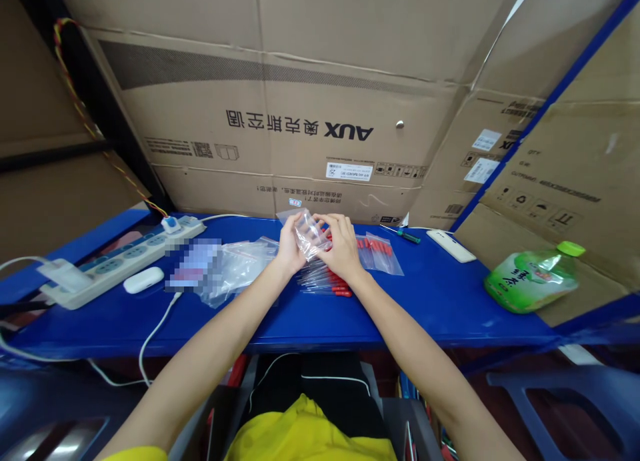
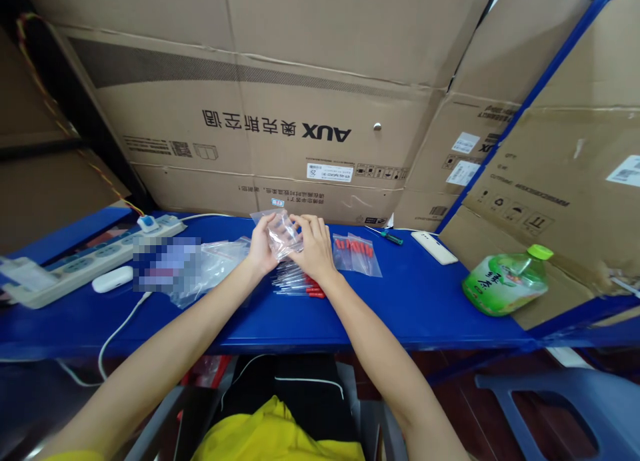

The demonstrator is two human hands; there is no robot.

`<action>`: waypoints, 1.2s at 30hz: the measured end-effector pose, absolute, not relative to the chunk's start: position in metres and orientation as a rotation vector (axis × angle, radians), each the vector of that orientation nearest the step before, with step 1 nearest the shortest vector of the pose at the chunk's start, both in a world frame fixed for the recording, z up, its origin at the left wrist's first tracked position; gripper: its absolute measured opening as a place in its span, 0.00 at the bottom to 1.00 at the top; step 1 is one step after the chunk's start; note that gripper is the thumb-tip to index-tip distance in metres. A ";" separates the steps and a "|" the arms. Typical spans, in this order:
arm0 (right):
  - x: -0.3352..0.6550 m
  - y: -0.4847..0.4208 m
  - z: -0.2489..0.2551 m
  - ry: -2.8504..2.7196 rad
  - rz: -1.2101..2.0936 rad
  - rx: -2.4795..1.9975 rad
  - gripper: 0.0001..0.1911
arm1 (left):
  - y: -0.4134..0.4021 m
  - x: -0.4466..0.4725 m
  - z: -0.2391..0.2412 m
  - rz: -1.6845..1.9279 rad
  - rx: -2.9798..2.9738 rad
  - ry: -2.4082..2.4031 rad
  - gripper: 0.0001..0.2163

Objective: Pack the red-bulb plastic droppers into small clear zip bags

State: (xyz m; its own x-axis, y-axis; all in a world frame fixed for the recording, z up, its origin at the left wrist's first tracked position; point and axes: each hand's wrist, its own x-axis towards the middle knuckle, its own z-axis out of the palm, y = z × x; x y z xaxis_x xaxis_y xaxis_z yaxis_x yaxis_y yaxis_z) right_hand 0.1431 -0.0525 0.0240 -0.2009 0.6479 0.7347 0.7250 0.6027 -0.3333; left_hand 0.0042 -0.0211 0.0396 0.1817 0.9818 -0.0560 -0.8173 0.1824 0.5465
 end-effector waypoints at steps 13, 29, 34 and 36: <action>0.215 -0.025 0.023 -1.968 0.296 -1.349 0.17 | 0.002 -0.020 0.035 1.500 0.311 0.485 0.04; 0.208 -0.024 0.021 -1.887 0.437 -1.094 0.13 | 0.010 -0.028 0.034 1.618 0.162 0.468 0.07; 0.201 -0.030 0.024 -1.771 0.435 -1.011 0.12 | 0.012 -0.040 0.040 1.708 0.106 0.418 0.07; 0.198 -0.031 0.025 -1.743 0.437 -0.983 0.11 | 0.013 -0.043 0.040 1.727 0.102 0.404 0.08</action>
